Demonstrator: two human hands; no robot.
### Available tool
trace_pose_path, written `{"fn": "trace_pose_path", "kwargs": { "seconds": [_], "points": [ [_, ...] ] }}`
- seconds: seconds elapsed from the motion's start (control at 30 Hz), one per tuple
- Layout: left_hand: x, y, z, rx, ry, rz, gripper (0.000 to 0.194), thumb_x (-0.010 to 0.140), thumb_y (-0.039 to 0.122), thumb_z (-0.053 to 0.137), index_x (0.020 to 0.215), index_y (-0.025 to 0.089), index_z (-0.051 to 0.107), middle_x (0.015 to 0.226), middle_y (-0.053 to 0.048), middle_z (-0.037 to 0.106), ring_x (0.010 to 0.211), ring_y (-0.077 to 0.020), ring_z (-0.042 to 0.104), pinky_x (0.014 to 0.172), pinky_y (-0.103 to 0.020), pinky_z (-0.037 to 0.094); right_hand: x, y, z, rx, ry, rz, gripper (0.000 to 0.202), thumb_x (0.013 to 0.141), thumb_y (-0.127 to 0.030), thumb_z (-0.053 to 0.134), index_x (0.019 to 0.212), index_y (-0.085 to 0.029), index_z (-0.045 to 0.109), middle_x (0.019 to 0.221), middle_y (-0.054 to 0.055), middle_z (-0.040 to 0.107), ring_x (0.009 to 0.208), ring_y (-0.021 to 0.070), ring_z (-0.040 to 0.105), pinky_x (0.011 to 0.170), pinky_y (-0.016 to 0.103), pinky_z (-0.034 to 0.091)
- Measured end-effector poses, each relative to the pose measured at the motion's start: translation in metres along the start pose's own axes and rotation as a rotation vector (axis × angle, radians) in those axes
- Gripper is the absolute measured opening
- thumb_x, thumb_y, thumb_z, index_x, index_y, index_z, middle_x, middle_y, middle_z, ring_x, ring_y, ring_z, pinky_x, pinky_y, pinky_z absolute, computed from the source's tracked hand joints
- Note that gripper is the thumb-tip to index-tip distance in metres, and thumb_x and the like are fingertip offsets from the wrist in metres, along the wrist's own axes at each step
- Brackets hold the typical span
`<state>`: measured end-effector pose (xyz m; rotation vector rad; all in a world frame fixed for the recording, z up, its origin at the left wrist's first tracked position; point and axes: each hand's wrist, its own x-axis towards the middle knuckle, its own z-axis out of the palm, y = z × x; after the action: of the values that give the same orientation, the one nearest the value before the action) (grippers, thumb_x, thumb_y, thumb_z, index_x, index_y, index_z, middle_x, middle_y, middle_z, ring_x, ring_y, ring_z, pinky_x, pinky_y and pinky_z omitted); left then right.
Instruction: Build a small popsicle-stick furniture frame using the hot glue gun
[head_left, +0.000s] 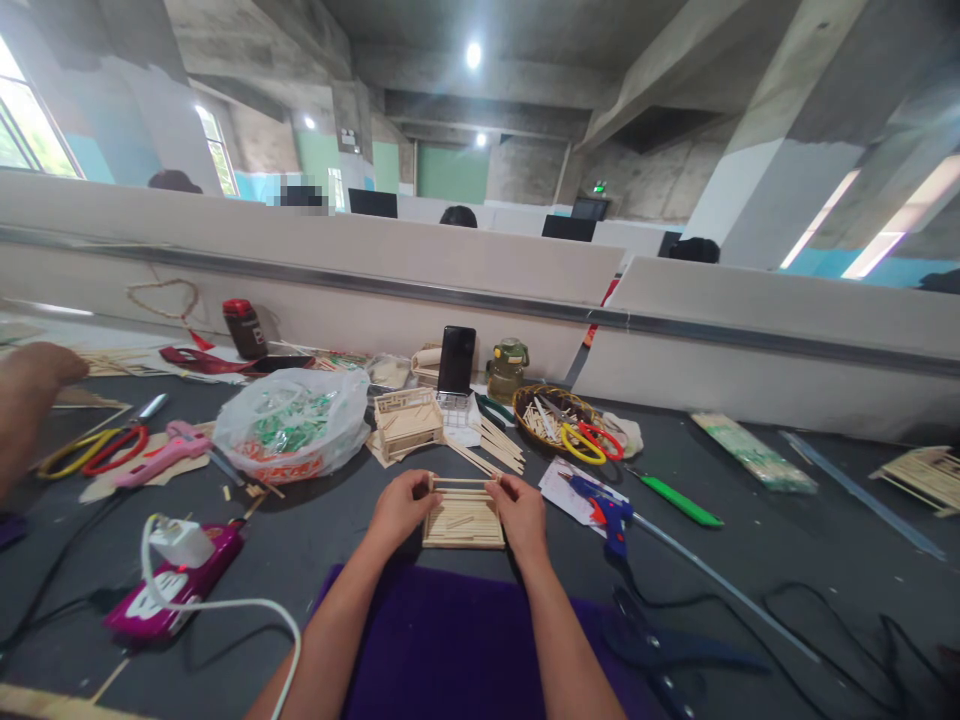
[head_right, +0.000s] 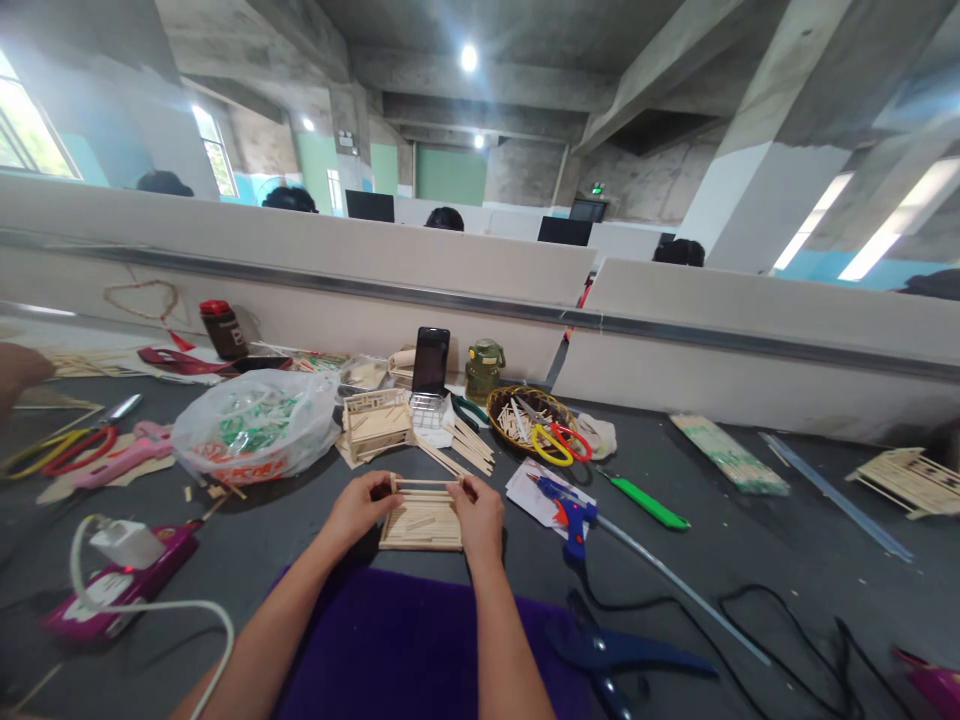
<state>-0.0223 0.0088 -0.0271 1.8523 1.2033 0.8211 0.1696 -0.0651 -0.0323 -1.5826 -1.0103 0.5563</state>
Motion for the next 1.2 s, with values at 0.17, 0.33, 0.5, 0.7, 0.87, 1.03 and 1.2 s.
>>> {"fn": "trace_pose_path", "kwargs": {
  "seconds": [0.17,0.33,0.5,0.7,0.87,1.03,1.2],
  "points": [
    [-0.0001,0.0006,-0.0010,0.013,-0.004,0.001,0.016,0.064,0.026,0.064,0.077,0.019,0.068,0.074,0.000,0.068,0.070,-0.0166,0.059,0.068,-0.025,0.045,0.0000,-0.0006,0.0002,0.006,0.000,-0.001,0.035,0.070,-0.042,0.061,0.086,-0.013,0.073,0.076,0.006,0.072,0.067,0.0191,0.062,0.062,0.026,0.047],
    [-0.0009,0.0041,-0.0025,0.026,-0.005,-0.022,0.016,0.064,0.027,0.064,0.077,0.018,0.069,0.074,0.000,0.068,0.071,-0.0171,0.059,0.068,-0.025,0.045,0.0001,-0.0012,-0.0002,-0.016,-0.006,0.000,0.035,0.071,-0.043,0.061,0.086,-0.014,0.073,0.076,0.005,0.072,0.069,0.0191,0.062,0.064,0.025,0.047],
    [-0.0012,0.0049,-0.0030,0.033,-0.015,-0.008,0.017,0.065,0.027,0.063,0.078,0.018,0.069,0.074,0.000,0.068,0.070,-0.0169,0.059,0.068,-0.024,0.045,-0.0003,-0.0016,-0.0008,-0.042,-0.006,0.008,0.036,0.071,-0.044,0.060,0.088,-0.014,0.074,0.077,0.006,0.072,0.069,0.0191,0.062,0.066,0.026,0.047],
    [-0.0010,0.0018,-0.0019,0.012,-0.010,0.014,0.018,0.065,0.028,0.064,0.079,0.018,0.069,0.074,0.000,0.068,0.069,-0.0164,0.059,0.067,-0.024,0.045,0.0009,0.0003,-0.0009,-0.057,-0.016,0.015,0.038,0.072,-0.045,0.060,0.088,-0.013,0.074,0.077,0.006,0.072,0.069,0.0195,0.062,0.066,0.026,0.047],
    [-0.0015,0.0030,-0.0020,0.018,-0.006,0.014,0.018,0.065,0.027,0.063,0.080,0.018,0.069,0.072,0.000,0.067,0.066,-0.0157,0.058,0.065,-0.024,0.044,0.0009,0.0021,0.0001,-0.021,-0.029,0.026,0.039,0.072,-0.044,0.060,0.090,-0.013,0.073,0.078,0.005,0.071,0.069,0.0194,0.062,0.064,0.025,0.046],
    [-0.0026,0.0050,-0.0028,0.020,0.006,0.025,0.018,0.067,0.030,0.061,0.078,0.018,0.070,0.071,0.000,0.066,0.065,-0.0157,0.057,0.063,-0.024,0.043,0.0007,0.0022,0.0002,-0.038,-0.022,0.018,0.037,0.072,-0.043,0.060,0.089,-0.013,0.073,0.079,0.005,0.071,0.070,0.0193,0.062,0.065,0.025,0.046],
    [-0.0015,0.0034,-0.0014,0.020,0.002,0.036,0.025,0.070,0.038,0.060,0.081,0.018,0.070,0.068,0.000,0.065,0.064,-0.0158,0.055,0.061,-0.023,0.041,0.0000,-0.0015,-0.0011,-0.051,-0.019,-0.006,0.035,0.072,-0.043,0.059,0.086,-0.014,0.073,0.078,0.005,0.072,0.069,0.0192,0.062,0.064,0.025,0.046]
  ]
}}
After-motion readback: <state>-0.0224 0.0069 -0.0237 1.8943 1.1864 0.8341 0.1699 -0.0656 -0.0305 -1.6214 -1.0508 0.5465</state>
